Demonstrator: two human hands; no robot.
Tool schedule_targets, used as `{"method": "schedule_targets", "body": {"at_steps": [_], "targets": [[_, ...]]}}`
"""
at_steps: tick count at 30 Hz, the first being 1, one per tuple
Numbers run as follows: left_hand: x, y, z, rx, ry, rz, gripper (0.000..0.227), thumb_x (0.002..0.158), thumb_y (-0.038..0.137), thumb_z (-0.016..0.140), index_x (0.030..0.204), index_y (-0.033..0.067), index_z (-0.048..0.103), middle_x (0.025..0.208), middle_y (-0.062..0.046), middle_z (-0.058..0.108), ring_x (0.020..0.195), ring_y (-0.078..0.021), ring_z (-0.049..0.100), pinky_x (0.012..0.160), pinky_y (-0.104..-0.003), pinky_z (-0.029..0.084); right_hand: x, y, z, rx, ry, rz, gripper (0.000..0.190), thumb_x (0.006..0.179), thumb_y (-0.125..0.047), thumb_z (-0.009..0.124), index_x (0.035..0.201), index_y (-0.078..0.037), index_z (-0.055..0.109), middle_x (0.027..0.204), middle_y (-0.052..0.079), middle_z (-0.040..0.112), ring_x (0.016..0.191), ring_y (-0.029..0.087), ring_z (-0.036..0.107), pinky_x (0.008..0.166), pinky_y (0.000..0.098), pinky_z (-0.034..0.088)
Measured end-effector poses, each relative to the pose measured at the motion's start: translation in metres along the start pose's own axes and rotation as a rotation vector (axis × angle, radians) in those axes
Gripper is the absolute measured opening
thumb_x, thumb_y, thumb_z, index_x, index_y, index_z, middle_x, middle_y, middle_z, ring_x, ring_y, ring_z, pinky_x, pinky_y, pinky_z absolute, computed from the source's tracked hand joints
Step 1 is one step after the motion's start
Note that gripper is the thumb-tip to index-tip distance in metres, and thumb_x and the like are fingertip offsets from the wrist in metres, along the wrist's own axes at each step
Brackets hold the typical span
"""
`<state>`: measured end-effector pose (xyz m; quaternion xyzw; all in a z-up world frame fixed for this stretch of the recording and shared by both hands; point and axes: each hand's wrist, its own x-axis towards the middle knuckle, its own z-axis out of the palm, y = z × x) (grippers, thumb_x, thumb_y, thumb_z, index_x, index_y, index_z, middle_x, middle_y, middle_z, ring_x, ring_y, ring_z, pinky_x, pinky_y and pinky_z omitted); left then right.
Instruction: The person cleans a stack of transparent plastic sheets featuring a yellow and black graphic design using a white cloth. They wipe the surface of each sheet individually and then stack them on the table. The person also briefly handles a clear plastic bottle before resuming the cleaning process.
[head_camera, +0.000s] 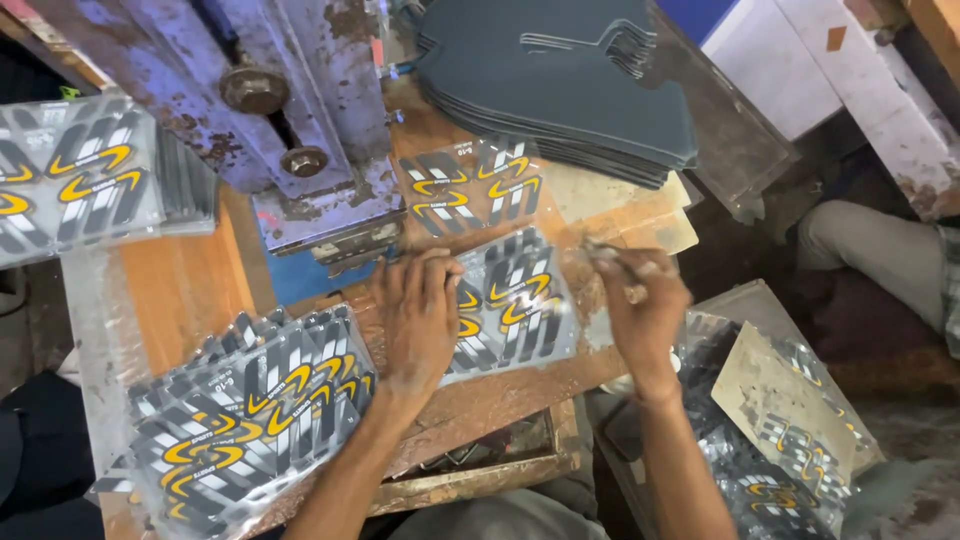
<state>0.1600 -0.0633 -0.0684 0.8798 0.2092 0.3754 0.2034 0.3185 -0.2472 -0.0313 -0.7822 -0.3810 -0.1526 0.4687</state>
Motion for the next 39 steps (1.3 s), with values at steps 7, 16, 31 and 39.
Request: {"method": "schedule_targets", "body": {"at_steps": [7, 16, 31, 39], "targets": [[-0.005, -0.009, -0.080, -0.057, -0.044, 0.032, 0.010, 0.098, 0.010, 0.066, 0.106, 0.0127, 0.062, 0.104, -0.003, 0.071, 0.099, -0.0266, 0.062, 0.109, -0.053, 0.039, -0.044, 0.024, -0.052, -0.076, -0.002, 0.095, 0.014, 0.093, -0.005, 0.079, 0.104, -0.002, 0.072, 0.097, 0.012, 0.072, 0.088, 0.019, 0.070, 0.079, 0.0295, 0.053], [-0.023, -0.041, -0.101, 0.448, -0.390, -0.119, 0.051, 0.075, 0.022, 0.073, 0.124, 0.0118, 0.061, 0.116, -0.013, 0.063, 0.112, -0.0380, 0.055, 0.100, -0.059, 0.039, -0.051, 0.001, -0.030, 0.056, -0.170, 0.107, 0.013, 0.090, -0.004, 0.077, 0.104, -0.004, 0.075, 0.102, 0.008, 0.076, 0.088, 0.015, 0.072, 0.075, 0.0277, 0.055], [-0.008, -0.009, 0.009, 0.091, -0.156, -0.011, 0.030, 0.094, 0.019, 0.066, 0.122, 0.0092, 0.065, 0.127, -0.009, 0.056, 0.115, -0.0338, 0.051, 0.094, -0.054, 0.037, 0.011, -0.003, 0.080, -0.240, -0.323, -0.327, 0.012, 0.085, -0.013, 0.073, 0.085, 0.000, 0.072, 0.099, 0.018, 0.066, 0.092, 0.039, 0.061, 0.081, 0.0501, 0.047], [-0.008, -0.004, 0.006, 0.044, -0.119, -0.024, 0.030, 0.096, 0.017, 0.066, 0.124, 0.0101, 0.064, 0.129, -0.009, 0.056, 0.118, -0.0332, 0.051, 0.102, -0.054, 0.036, -0.027, -0.013, 0.002, -0.065, -0.188, -0.067, 0.008, 0.094, -0.006, 0.071, 0.094, 0.000, 0.066, 0.096, 0.013, 0.070, 0.083, 0.031, 0.069, 0.070, 0.0401, 0.051]]}}
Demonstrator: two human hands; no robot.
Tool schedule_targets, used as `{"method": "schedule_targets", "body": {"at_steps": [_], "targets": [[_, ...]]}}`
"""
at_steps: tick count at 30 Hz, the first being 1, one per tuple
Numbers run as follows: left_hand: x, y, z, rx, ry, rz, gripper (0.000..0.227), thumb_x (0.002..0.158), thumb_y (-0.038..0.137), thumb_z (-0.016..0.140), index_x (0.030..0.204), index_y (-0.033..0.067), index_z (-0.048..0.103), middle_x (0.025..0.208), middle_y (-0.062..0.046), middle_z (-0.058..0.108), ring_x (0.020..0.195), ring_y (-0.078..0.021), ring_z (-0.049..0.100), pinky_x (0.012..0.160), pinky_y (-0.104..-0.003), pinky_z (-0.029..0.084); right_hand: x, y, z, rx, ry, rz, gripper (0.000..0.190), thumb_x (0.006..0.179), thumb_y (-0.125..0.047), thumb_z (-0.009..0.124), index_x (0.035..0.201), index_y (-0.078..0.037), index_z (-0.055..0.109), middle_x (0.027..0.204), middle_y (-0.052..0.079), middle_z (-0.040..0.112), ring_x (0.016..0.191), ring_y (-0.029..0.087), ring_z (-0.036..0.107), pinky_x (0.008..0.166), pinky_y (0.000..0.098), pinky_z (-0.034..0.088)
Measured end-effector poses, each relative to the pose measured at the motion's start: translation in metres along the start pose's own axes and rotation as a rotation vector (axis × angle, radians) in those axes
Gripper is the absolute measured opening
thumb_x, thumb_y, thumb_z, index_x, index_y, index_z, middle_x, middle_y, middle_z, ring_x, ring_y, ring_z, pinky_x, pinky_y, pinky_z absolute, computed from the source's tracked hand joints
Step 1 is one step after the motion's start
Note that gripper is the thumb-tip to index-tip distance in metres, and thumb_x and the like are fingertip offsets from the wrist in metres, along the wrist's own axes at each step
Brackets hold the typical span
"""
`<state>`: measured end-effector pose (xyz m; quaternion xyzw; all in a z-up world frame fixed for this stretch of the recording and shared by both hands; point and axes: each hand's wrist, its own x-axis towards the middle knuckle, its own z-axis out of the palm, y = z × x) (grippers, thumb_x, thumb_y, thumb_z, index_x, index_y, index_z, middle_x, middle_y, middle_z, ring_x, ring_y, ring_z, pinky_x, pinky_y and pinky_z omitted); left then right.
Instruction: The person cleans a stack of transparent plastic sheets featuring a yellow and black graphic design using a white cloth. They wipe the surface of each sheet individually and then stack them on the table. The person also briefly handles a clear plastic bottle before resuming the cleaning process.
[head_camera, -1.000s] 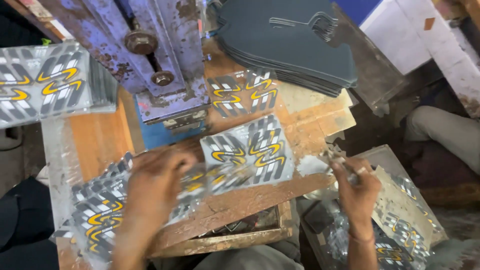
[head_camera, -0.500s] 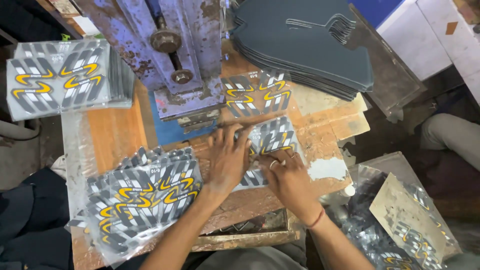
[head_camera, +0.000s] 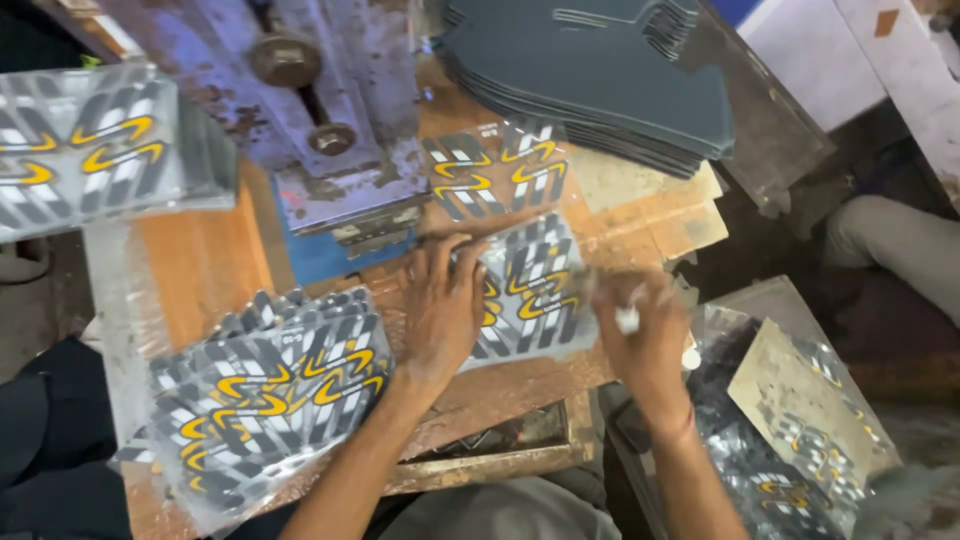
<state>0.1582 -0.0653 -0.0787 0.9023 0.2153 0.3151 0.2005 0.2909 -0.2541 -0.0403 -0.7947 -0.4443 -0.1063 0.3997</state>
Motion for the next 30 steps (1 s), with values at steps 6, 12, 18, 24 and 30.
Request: {"method": "schedule_targets", "body": {"at_steps": [6, 12, 18, 24, 30], "targets": [[0.004, -0.001, 0.002, -0.010, -0.047, -0.031, 0.027, 0.095, 0.015, 0.065, 0.122, 0.0112, 0.062, 0.130, -0.009, 0.058, 0.121, -0.0344, 0.051, 0.104, -0.055, 0.035, -0.039, -0.023, 0.013, -0.130, -0.106, -0.040, 0.020, 0.086, -0.011, 0.073, 0.105, -0.007, 0.077, 0.097, 0.008, 0.066, 0.084, 0.031, 0.062, 0.073, 0.0436, 0.047], [0.004, 0.000, -0.001, -0.046, -0.012, 0.015, 0.021, 0.095, 0.011, 0.063, 0.116, 0.0093, 0.059, 0.135, -0.009, 0.059, 0.131, -0.0330, 0.049, 0.114, -0.058, 0.029, 0.000, 0.023, 0.035, -0.117, 0.041, 0.009, 0.008, 0.097, -0.010, 0.071, 0.101, -0.003, 0.072, 0.102, 0.012, 0.066, 0.094, 0.029, 0.062, 0.082, 0.0423, 0.049], [0.007, 0.004, -0.010, -0.015, 0.077, 0.074, 0.013, 0.095, 0.015, 0.066, 0.106, 0.0135, 0.059, 0.118, -0.005, 0.067, 0.125, -0.0291, 0.056, 0.118, -0.059, 0.024, 0.021, 0.027, -0.003, -0.068, 0.218, 0.053, 0.011, 0.094, -0.006, 0.078, 0.104, -0.003, 0.075, 0.098, 0.013, 0.070, 0.085, 0.024, 0.069, 0.073, 0.0336, 0.053], [-0.032, -0.018, -0.102, -0.117, -0.113, 0.072, 0.016, 0.094, 0.017, 0.066, 0.108, 0.0128, 0.061, 0.089, -0.003, 0.076, 0.087, -0.0264, 0.074, 0.109, -0.045, 0.039, -0.034, 0.044, -0.047, -0.059, 0.213, 0.186, 0.012, 0.093, -0.004, 0.080, 0.103, 0.000, 0.074, 0.094, 0.013, 0.072, 0.078, 0.019, 0.065, 0.072, 0.0301, 0.050], [-0.019, -0.031, -0.129, 0.274, -0.236, -0.077, 0.051, 0.088, 0.029, 0.069, 0.134, 0.0122, 0.056, 0.120, -0.017, 0.067, 0.116, -0.0394, 0.059, 0.104, -0.054, 0.041, -0.053, 0.031, -0.043, -0.037, 0.118, 0.170, 0.015, 0.089, -0.003, 0.078, 0.102, -0.001, 0.072, 0.101, 0.013, 0.074, 0.090, 0.018, 0.070, 0.080, 0.0311, 0.054]]}}
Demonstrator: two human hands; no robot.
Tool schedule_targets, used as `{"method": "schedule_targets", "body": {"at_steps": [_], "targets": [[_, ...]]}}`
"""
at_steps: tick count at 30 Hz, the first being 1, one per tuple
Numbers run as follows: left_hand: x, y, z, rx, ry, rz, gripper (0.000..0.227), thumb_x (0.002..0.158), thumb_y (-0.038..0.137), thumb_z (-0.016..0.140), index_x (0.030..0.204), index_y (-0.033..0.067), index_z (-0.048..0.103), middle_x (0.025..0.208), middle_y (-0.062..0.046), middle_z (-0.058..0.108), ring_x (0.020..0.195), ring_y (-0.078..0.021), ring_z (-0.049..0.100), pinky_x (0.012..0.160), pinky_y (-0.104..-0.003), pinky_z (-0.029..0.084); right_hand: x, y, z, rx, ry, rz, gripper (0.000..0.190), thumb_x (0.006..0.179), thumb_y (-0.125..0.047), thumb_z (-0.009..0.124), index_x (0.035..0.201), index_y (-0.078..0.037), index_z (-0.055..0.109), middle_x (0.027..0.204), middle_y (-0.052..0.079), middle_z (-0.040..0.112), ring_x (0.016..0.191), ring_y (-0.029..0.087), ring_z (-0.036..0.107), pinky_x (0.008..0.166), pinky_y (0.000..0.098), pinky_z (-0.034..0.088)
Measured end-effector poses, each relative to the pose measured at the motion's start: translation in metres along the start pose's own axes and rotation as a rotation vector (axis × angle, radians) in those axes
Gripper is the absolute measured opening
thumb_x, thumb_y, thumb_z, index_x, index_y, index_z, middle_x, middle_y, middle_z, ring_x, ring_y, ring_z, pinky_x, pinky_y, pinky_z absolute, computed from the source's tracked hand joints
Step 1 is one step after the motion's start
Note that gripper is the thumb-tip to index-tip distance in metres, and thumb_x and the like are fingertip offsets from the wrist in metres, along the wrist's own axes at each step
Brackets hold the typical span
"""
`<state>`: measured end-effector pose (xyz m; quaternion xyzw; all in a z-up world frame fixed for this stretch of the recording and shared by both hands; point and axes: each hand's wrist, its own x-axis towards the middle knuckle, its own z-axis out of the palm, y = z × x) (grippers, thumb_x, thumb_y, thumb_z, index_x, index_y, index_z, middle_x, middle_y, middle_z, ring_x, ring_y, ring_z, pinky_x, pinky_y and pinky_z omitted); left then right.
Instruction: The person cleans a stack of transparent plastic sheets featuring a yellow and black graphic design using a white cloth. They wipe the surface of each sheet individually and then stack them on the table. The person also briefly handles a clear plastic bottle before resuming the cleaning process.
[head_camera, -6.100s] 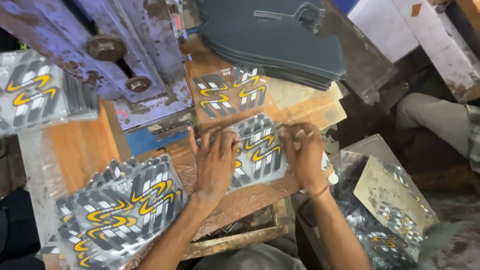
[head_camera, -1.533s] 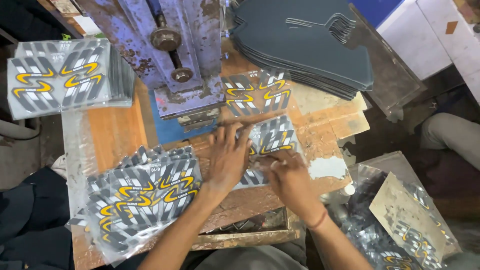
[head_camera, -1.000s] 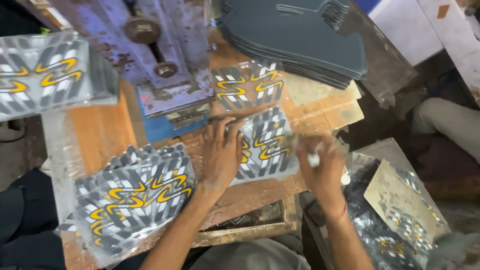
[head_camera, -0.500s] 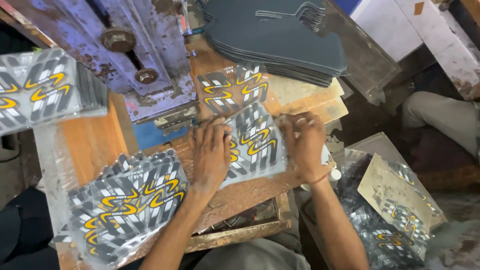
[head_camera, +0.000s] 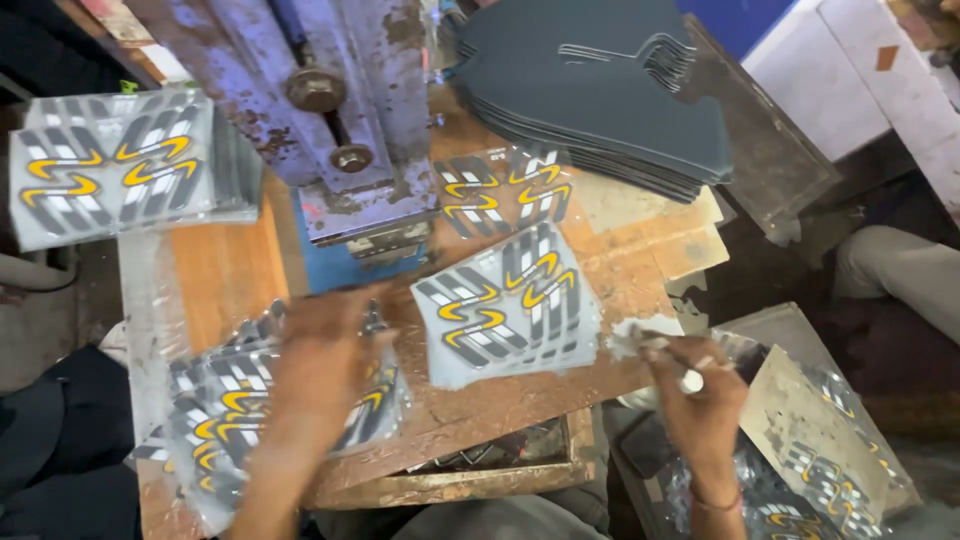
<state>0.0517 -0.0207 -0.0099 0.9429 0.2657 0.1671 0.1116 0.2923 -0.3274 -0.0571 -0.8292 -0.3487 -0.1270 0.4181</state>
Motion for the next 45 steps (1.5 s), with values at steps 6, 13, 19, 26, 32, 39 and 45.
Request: {"method": "schedule_targets", "body": {"at_steps": [6, 13, 19, 26, 32, 39, 45], "targets": [[0.056, 0.049, 0.091, -0.284, 0.168, 0.100, 0.057, 0.097, 0.032, 0.064, 0.144, 0.0024, 0.050, 0.141, -0.028, 0.057, 0.113, -0.0421, 0.056, 0.096, -0.051, 0.044, 0.051, -0.072, 0.050, 0.111, -0.280, -0.203, 0.025, 0.084, 0.000, 0.074, 0.108, -0.004, 0.078, 0.103, 0.014, 0.076, 0.094, 0.027, 0.073, 0.080, 0.0368, 0.057], [0.055, 0.051, 0.121, -0.250, 0.179, 0.056, 0.044, 0.099, 0.023, 0.059, 0.140, 0.0046, 0.058, 0.124, -0.016, 0.066, 0.117, -0.0355, 0.055, 0.097, -0.052, 0.039, 0.066, -0.058, 0.106, 0.006, -0.449, -0.404, 0.015, 0.087, -0.010, 0.072, 0.100, -0.006, 0.076, 0.100, 0.014, 0.071, 0.092, 0.036, 0.066, 0.082, 0.0455, 0.053], [0.056, 0.051, 0.127, -0.241, 0.230, 0.127, 0.038, 0.100, 0.020, 0.057, 0.134, 0.0029, 0.059, 0.131, -0.014, 0.065, 0.120, -0.0337, 0.056, 0.105, -0.051, 0.038, 0.117, -0.044, 0.148, -0.211, -0.352, -0.462, 0.015, 0.093, -0.015, 0.071, 0.090, 0.000, 0.071, 0.100, 0.020, 0.066, 0.094, 0.040, 0.063, 0.084, 0.0500, 0.050], [0.056, 0.054, 0.110, -0.357, 0.254, 0.102, 0.037, 0.096, 0.013, 0.061, 0.133, 0.0080, 0.060, 0.130, -0.012, 0.066, 0.126, -0.0303, 0.056, 0.104, -0.050, 0.038, 0.096, -0.050, 0.073, 0.078, -0.161, -0.158, 0.017, 0.090, -0.006, 0.075, 0.107, -0.004, 0.076, 0.098, 0.015, 0.071, 0.090, 0.030, 0.070, 0.078, 0.0398, 0.055], [0.058, 0.055, 0.114, -0.389, 0.232, 0.153, 0.028, 0.096, 0.008, 0.062, 0.124, 0.0094, 0.062, 0.125, -0.011, 0.068, 0.129, -0.0312, 0.056, 0.106, -0.051, 0.038, 0.049, -0.030, 0.059, 0.066, -0.266, -0.216, 0.022, 0.083, -0.004, 0.075, 0.105, -0.005, 0.077, 0.102, 0.014, 0.072, 0.095, 0.031, 0.069, 0.081, 0.0404, 0.055], [0.059, 0.053, 0.116, -0.417, 0.240, 0.173, 0.025, 0.097, 0.008, 0.062, 0.122, 0.0079, 0.062, 0.124, -0.012, 0.068, 0.130, -0.0321, 0.056, 0.108, -0.051, 0.039, 0.098, -0.029, 0.098, -0.112, -0.106, -0.249, 0.011, 0.088, -0.008, 0.079, 0.089, 0.001, 0.073, 0.094, 0.016, 0.068, 0.088, 0.036, 0.064, 0.076, 0.0464, 0.049], [0.055, 0.057, 0.107, -0.360, 0.206, 0.174, 0.035, 0.093, 0.006, 0.062, 0.128, 0.0097, 0.066, 0.108, -0.012, 0.068, 0.114, -0.0325, 0.058, 0.104, -0.048, 0.040, 0.095, -0.014, 0.048, 0.025, 0.061, -0.098, 0.014, 0.094, -0.008, 0.077, 0.106, -0.002, 0.076, 0.099, 0.013, 0.072, 0.082, 0.023, 0.069, 0.072, 0.0326, 0.053]]}}
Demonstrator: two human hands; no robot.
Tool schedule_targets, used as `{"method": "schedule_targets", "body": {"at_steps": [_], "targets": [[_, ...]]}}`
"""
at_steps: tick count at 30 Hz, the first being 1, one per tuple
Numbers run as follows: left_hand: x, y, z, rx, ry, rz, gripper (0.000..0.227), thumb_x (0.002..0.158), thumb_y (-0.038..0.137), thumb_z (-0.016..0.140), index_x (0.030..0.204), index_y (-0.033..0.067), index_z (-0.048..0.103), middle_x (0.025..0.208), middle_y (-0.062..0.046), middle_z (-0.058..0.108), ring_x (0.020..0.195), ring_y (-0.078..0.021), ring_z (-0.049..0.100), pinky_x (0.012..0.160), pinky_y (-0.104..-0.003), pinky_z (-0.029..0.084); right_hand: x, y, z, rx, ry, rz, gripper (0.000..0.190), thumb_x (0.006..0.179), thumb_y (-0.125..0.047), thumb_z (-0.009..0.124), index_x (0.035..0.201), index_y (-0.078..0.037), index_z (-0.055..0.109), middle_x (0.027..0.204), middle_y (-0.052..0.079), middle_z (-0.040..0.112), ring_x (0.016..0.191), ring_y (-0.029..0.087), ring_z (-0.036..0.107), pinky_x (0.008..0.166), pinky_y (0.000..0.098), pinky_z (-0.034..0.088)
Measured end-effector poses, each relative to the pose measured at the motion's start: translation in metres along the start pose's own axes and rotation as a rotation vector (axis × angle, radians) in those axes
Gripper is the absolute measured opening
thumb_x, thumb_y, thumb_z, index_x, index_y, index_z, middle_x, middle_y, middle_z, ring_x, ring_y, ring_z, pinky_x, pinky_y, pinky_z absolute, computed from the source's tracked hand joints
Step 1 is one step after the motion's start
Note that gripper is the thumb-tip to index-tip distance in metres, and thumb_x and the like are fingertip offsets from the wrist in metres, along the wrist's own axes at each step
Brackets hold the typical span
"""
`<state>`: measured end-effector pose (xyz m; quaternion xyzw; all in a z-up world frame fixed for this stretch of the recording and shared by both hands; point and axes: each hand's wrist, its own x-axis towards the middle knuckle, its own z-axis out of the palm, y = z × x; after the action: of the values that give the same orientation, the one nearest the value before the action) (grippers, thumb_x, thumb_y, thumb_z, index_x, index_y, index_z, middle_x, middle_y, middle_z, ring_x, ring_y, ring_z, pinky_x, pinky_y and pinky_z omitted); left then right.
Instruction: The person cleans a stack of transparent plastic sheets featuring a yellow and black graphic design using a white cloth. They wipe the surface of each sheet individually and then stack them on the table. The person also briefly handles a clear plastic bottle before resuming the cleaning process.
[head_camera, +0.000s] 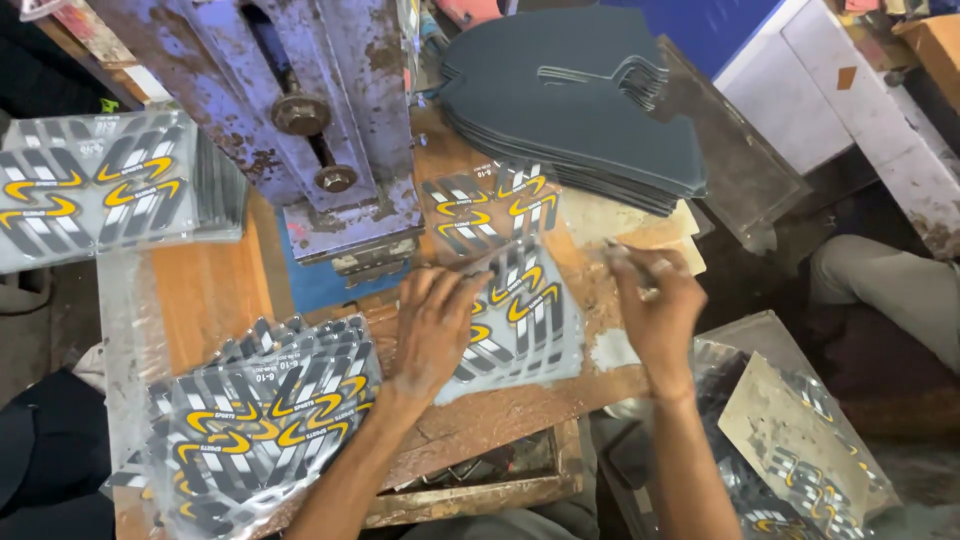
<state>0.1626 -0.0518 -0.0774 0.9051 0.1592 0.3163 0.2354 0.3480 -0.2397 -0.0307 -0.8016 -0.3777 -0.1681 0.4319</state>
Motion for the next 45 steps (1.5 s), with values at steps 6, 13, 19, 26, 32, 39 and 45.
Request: {"method": "schedule_targets", "body": {"at_steps": [6, 13, 19, 26, 32, 39, 45], "targets": [[0.004, 0.018, -0.022, -0.283, -0.064, -0.005, 0.012, 0.101, 0.009, 0.059, 0.113, 0.0101, 0.060, 0.095, -0.011, 0.073, 0.089, -0.0339, 0.071, 0.079, -0.050, 0.054, -0.054, 0.025, -0.042, -0.100, 0.006, 0.145, 0.016, 0.091, -0.010, 0.082, 0.100, 0.000, 0.073, 0.092, 0.012, 0.071, 0.077, 0.019, 0.064, 0.072, 0.0308, 0.049], [0.009, 0.041, -0.035, 0.021, -0.907, -0.234, 0.017, 0.102, 0.004, 0.046, 0.117, 0.0114, 0.051, 0.097, -0.022, 0.073, 0.093, -0.0361, 0.075, 0.080, -0.051, 0.060, -0.070, 0.021, -0.039, 0.001, -0.040, 0.193, 0.015, 0.090, -0.010, 0.080, 0.099, -0.001, 0.073, 0.094, 0.011, 0.073, 0.080, 0.016, 0.066, 0.074, 0.0286, 0.050], [0.001, 0.061, -0.044, -0.059, -1.122, 0.039, 0.011, 0.095, 0.020, 0.063, 0.105, 0.0181, 0.067, 0.168, -0.032, 0.003, 0.149, -0.0559, -0.008, 0.117, -0.069, 0.009, -0.075, 0.025, -0.035, 0.047, -0.060, 0.193, 0.015, 0.090, -0.008, 0.079, 0.100, 0.000, 0.073, 0.096, 0.011, 0.073, 0.084, 0.017, 0.067, 0.076, 0.0288, 0.051], [-0.032, 0.035, -0.084, -0.113, -0.902, 0.010, 0.023, 0.088, 0.019, 0.067, 0.111, 0.0213, 0.067, 0.143, -0.017, 0.040, 0.132, -0.0421, 0.031, 0.108, -0.057, 0.029, -0.079, 0.018, -0.046, 0.056, -0.068, 0.176, 0.015, 0.091, -0.007, 0.079, 0.101, 0.001, 0.072, 0.096, 0.011, 0.073, 0.086, 0.016, 0.068, 0.079, 0.0284, 0.052], [-0.038, -0.014, -0.177, 0.314, -0.820, -0.545, 0.025, 0.100, 0.031, 0.054, 0.122, 0.0317, 0.065, 0.083, -0.010, 0.074, 0.081, -0.0309, 0.073, 0.082, -0.047, 0.056, -0.085, 0.012, -0.050, 0.083, -0.083, 0.242, 0.014, 0.093, -0.006, 0.078, 0.103, 0.001, 0.072, 0.095, 0.010, 0.074, 0.087, 0.015, 0.067, 0.080, 0.0282, 0.051], [-0.034, -0.043, -0.107, 0.354, -0.163, -0.071, 0.049, 0.084, 0.029, 0.072, 0.130, 0.0158, 0.061, 0.129, -0.010, 0.061, 0.116, -0.0384, 0.055, 0.100, -0.055, 0.041, -0.071, -0.048, -0.014, 0.219, -0.259, 0.114, 0.016, 0.089, -0.005, 0.073, 0.105, -0.004, 0.076, 0.098, 0.007, 0.077, 0.086, 0.015, 0.075, 0.073, 0.0271, 0.058], [-0.011, 0.004, -0.027, 0.140, -0.111, 0.128, 0.050, 0.096, 0.026, 0.066, 0.140, 0.0071, 0.055, 0.138, -0.015, 0.052, 0.125, -0.0374, 0.048, 0.103, -0.056, 0.041, -0.069, -0.075, 0.025, 0.070, -0.419, -0.132, 0.014, 0.088, -0.011, 0.074, 0.100, -0.007, 0.079, 0.104, 0.008, 0.075, 0.093, 0.027, 0.069, 0.081, 0.0412, 0.053]]}}
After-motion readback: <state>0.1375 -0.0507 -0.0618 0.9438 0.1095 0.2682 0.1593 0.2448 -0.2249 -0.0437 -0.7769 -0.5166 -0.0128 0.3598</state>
